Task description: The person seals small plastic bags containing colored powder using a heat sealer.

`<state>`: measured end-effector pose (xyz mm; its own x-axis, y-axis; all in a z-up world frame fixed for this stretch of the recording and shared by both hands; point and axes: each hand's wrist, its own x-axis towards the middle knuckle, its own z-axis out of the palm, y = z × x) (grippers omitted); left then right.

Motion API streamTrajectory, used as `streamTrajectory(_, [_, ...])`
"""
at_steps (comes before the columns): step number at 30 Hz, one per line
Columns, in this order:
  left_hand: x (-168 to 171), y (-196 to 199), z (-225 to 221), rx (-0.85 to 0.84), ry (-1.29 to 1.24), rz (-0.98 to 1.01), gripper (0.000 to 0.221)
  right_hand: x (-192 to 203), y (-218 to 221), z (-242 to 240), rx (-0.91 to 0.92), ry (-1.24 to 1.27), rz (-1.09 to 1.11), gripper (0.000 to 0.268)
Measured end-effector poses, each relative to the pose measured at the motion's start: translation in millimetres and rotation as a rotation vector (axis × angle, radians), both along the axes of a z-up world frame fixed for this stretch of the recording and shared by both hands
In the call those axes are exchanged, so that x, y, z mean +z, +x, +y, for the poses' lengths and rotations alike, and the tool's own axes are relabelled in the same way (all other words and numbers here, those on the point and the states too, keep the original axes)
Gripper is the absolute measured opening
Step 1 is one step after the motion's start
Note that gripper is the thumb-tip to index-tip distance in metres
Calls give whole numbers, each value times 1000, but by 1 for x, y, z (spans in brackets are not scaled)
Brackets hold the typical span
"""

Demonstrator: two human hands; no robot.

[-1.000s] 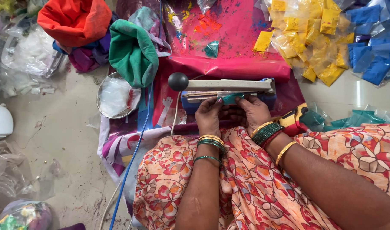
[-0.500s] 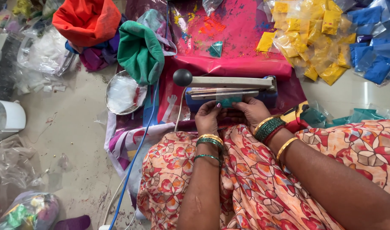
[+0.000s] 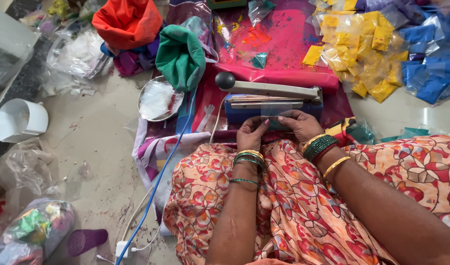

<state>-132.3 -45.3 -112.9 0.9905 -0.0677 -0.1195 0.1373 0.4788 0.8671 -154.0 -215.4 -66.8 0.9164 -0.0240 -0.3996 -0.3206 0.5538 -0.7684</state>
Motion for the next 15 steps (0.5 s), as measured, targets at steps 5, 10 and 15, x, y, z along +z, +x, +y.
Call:
streamTrajectory(5, [11,-4,0,13,-2,-41,23,11,-8,0,37,-14,-18,10])
streamTrajectory(10, [13,-5,1,-5,41,-68,16,15,-12,-1,91,-71,-53,11])
streamTrajectory(15, [8,-9,-2,53,148,-117,8,-12,-4,-5,83,-229,-189,9])
